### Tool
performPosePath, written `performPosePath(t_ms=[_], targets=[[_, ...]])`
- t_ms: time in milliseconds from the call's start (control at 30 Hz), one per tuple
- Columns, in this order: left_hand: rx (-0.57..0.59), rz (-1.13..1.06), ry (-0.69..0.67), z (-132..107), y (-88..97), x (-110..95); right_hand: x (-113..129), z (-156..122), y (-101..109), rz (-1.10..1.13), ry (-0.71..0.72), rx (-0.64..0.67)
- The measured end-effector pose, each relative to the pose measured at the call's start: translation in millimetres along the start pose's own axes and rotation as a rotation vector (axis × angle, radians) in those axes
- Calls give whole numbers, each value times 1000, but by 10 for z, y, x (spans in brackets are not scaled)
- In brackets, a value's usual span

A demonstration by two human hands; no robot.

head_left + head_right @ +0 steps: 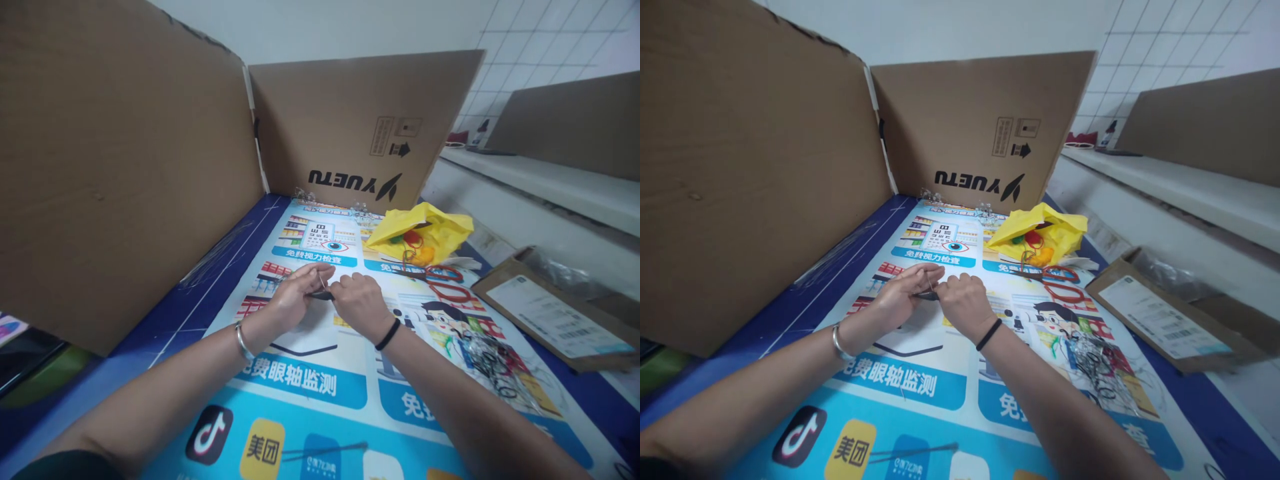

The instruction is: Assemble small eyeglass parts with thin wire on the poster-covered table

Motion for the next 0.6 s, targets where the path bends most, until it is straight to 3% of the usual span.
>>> performPosePath(t_ms=[233,433,600], targets=[[216,74,-56,-3,-56,-109,-14,43,-41,78,-95,263],[287,113,7,-17,-58,-76,-28,40,-90,152,-140,419],[334,95,53,-41,-93,-79,-46,29,-120,226,-117,467]])
Point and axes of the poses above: each hand's wrist, its own z-axis towards the middle knuckle, its own y-axis out of the back of the hand, x = y × z, the point moved 5 cm from there along z, towards the middle knuckle
